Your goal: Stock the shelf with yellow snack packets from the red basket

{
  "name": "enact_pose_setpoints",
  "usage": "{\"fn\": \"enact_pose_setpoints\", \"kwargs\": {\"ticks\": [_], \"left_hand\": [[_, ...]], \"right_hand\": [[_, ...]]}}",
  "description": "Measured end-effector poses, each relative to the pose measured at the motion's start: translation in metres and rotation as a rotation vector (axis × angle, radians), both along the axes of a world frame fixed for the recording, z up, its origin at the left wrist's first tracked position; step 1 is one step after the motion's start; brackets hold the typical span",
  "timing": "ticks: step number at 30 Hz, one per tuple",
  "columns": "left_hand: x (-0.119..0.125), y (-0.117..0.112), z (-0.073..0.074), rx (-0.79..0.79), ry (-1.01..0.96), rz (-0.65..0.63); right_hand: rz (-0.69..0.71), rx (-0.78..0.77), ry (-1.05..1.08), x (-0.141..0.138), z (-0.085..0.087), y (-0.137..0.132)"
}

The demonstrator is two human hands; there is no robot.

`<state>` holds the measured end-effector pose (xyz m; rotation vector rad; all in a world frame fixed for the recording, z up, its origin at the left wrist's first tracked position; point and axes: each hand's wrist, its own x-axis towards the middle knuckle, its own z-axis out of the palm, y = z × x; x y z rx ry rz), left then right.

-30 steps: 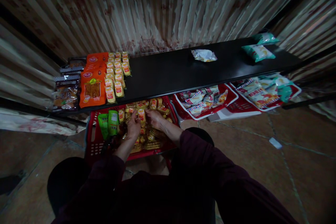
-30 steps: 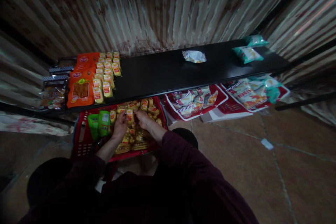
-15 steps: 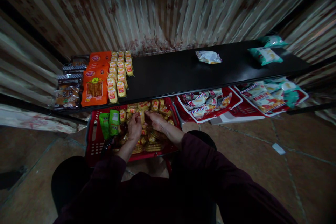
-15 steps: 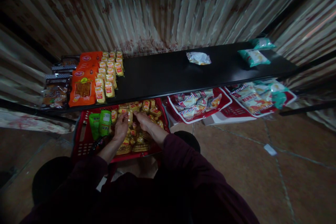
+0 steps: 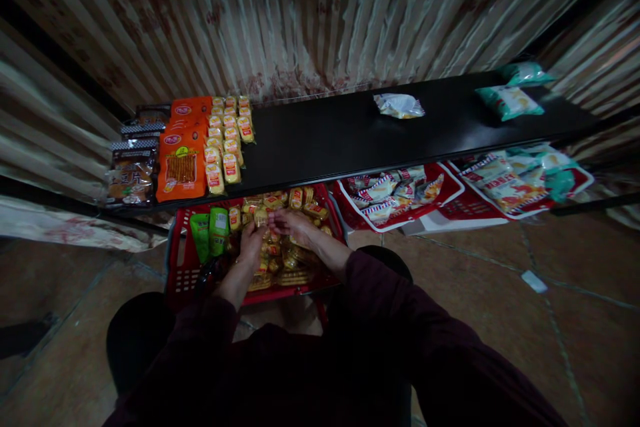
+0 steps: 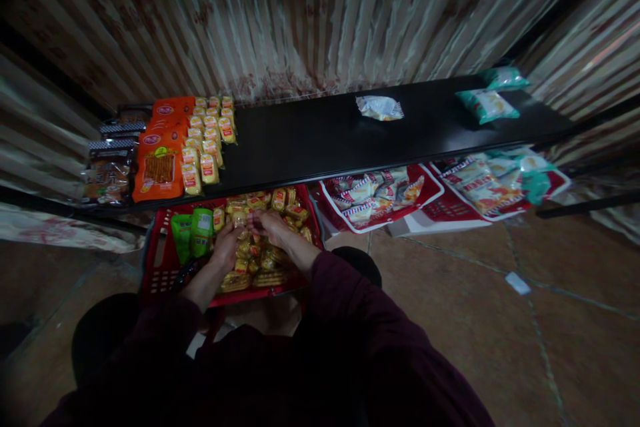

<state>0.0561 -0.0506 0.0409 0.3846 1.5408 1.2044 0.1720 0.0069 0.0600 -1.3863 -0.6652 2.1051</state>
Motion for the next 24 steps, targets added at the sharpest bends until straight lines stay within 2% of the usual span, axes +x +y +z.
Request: {"fn": "enact_pose_setpoints", "kwargs": {"ticks": [4, 8, 11, 13, 19, 24], "left_hand": [[-0.007, -0.002, 0.009, -0.031, -0.347, 0.066], [-0.009, -0.004, 0.014, -0.056, -0.491, 0.109], [-0.010, -0.005, 0.014, -0.060, -0.526, 0.124], [-0.011, -0.004, 0.014, -0.070, -0.542, 0.129], [-0.014, -0.001, 0.014, -0.112, -0.524, 0.135], [-0.014, 0.002, 0.018, -0.134, -0.485, 0.121]], "right_hand": [[-0.003, 0.040, 0.020, 0.001, 0.001, -0.001], [0.023, 0.099, 0.020, 0.001, -0.002, -0.003], [0.057, 0.182, 0.015, 0.003, -0.004, -0.004], [0.125, 0.293, -0.012, 0.005, -0.004, -0.005], [0.379, 0.708, -0.418, 0.004, -0.012, 0.001], [0.473, 0.941, -0.565, 0.001, -0.018, 0.002]]}}
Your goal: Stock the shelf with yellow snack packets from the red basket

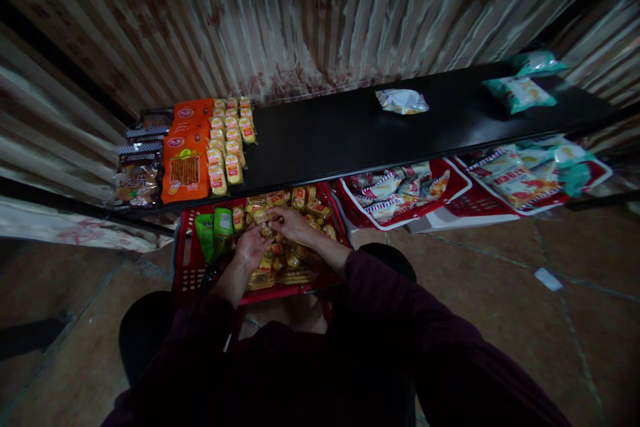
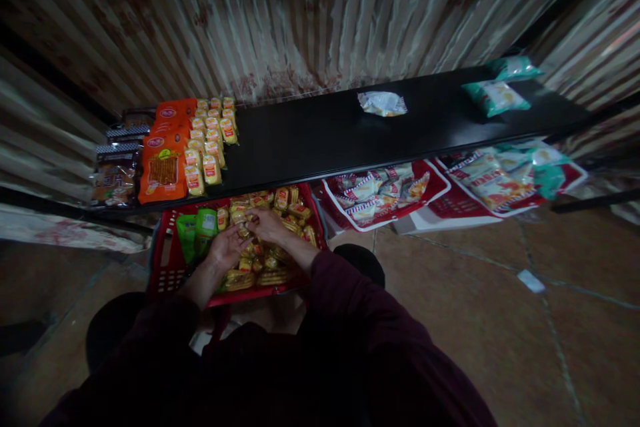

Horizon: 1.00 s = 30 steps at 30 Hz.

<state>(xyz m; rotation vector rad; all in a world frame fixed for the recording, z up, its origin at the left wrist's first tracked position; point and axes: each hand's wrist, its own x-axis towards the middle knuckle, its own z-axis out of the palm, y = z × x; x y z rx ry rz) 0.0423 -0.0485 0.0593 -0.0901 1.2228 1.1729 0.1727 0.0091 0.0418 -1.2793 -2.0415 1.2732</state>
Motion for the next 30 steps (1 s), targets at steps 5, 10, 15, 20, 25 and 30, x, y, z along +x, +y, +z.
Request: {"fn": "enact_pose_setpoints", "kwargs": {"ticks": [5, 10, 15, 20, 25, 30], "left_hand": [[0.002, 0.000, 0.004, -0.009, 0.024, -0.001], [0.003, 0.002, 0.008, -0.038, 0.059, -0.010], [0.003, 0.001, 0.009, -0.038, 0.075, -0.008], [0.003, -0.001, 0.010, -0.045, 0.112, 0.003], [0.006, -0.001, 0.015, -0.037, 0.129, -0.014], [0.009, -0.002, 0.021, -0.032, 0.146, -0.022]], "right_hand": [[0.085, 0.078, -0.078, 0.000, 0.003, -0.003], [0.101, 0.057, -0.143, 0.000, 0.011, -0.004], [0.117, -0.006, -0.113, 0.002, 0.015, -0.006], [0.132, -0.045, -0.066, 0.003, 0.012, -0.006], [0.161, -0.034, -0.030, 0.002, 0.010, -0.007], [0.206, 0.019, -0.044, 0.000, 0.007, -0.006]]}}
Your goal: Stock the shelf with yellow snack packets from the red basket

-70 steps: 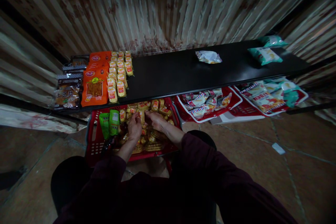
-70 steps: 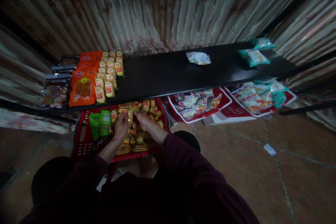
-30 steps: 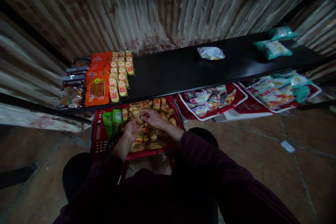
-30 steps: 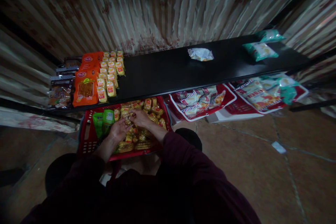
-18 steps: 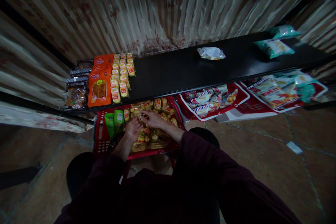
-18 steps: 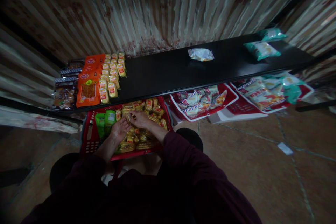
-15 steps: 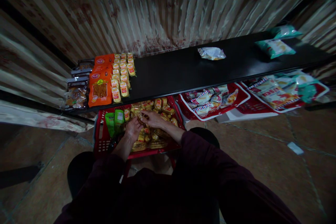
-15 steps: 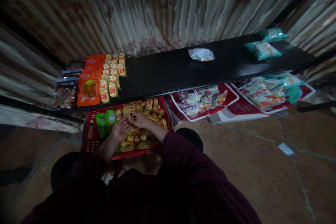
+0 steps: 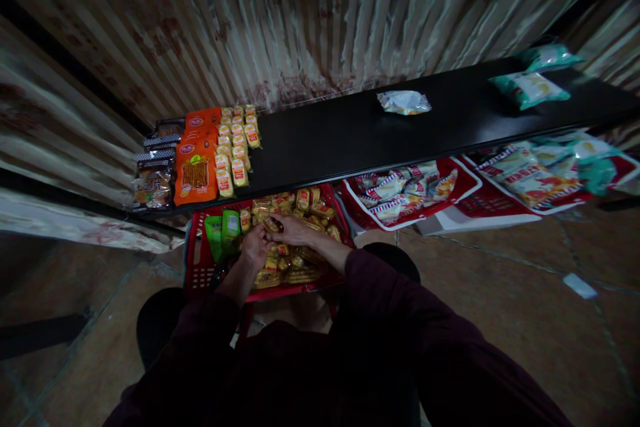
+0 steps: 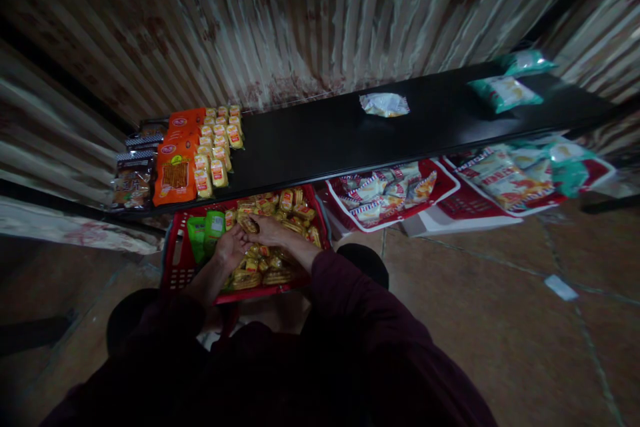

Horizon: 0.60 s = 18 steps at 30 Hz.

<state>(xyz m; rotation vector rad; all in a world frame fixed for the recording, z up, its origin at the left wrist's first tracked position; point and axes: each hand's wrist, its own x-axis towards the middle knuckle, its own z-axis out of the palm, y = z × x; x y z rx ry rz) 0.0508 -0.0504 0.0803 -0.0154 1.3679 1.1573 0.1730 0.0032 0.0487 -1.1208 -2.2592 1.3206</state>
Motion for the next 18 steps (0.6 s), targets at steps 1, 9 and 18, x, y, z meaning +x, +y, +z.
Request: {"fn": "enact_pose_setpoints", "kwargs": {"ticks": [1, 9, 18], "left_hand": [[0.000, 0.000, 0.001, 0.003, 0.004, -0.003], [0.002, -0.002, 0.002, 0.022, 0.087, -0.054], [-0.001, -0.004, -0.007, 0.010, 0.152, -0.004]], "right_hand": [[0.007, 0.015, -0.008, 0.000, 0.000, 0.000], [-0.016, 0.100, -0.060, -0.002, 0.003, 0.001], [-0.070, -0.107, 0.065, 0.001, 0.006, 0.001]]}}
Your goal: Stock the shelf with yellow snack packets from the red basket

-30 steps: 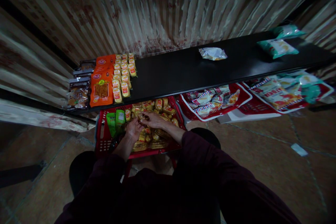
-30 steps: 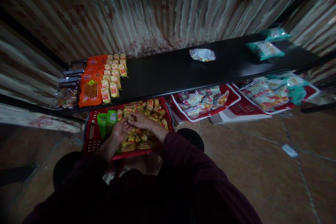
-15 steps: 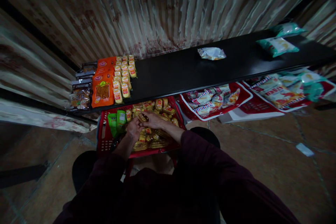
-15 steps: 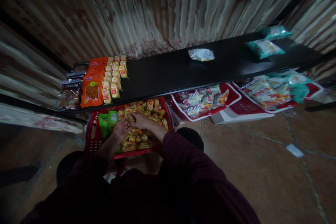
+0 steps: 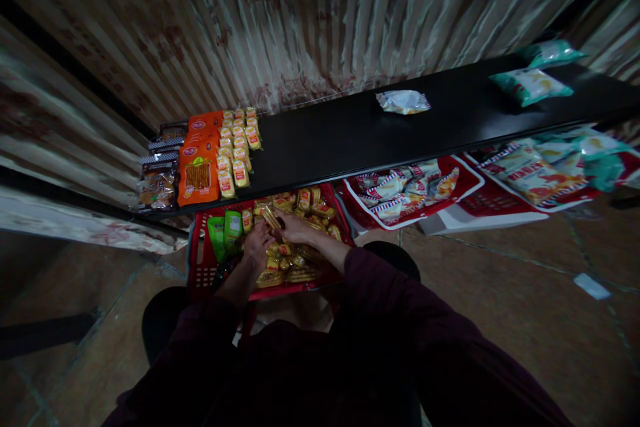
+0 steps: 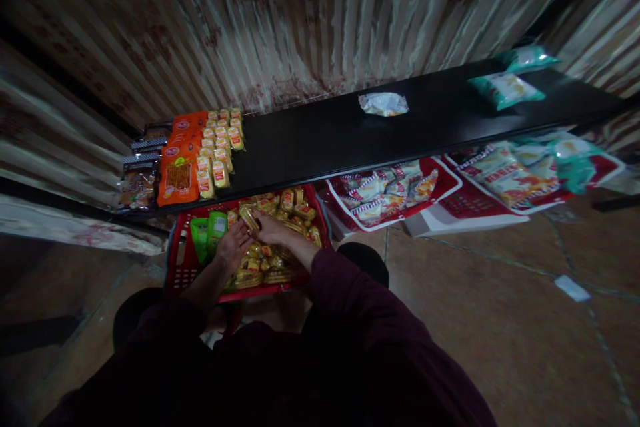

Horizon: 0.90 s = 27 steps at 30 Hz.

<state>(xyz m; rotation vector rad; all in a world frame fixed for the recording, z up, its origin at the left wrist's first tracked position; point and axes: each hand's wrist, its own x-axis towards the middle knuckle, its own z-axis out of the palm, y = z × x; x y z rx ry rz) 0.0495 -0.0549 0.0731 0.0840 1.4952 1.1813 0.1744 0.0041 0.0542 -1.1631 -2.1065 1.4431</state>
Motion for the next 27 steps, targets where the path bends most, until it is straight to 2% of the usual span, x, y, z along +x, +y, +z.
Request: {"fn": "enact_pose_setpoints", "kwargs": {"ticks": [5, 9, 12, 20, 24, 27], "left_hand": [[-0.001, -0.003, 0.001, 0.034, 0.062, -0.005], [0.001, -0.005, 0.000, 0.093, 0.095, -0.010], [0.004, -0.005, -0.002, 0.123, 0.135, 0.020], [0.008, -0.002, -0.005, 0.139, 0.210, 0.013], [0.012, -0.001, -0.004, 0.170, 0.202, 0.022], [0.017, -0.003, -0.003, 0.171, 0.174, -0.017]], "right_hand": [[-0.069, -0.198, 0.207, 0.001, -0.001, -0.001], [-0.189, -0.309, 0.263, 0.000, -0.008, -0.003], [-0.162, -0.346, 0.280, -0.001, -0.011, -0.003], [-0.095, -0.253, 0.164, 0.006, -0.004, -0.002], [-0.113, -0.131, 0.063, 0.012, 0.001, -0.005], [-0.122, -0.030, 0.007, 0.015, 0.005, -0.009]]}}
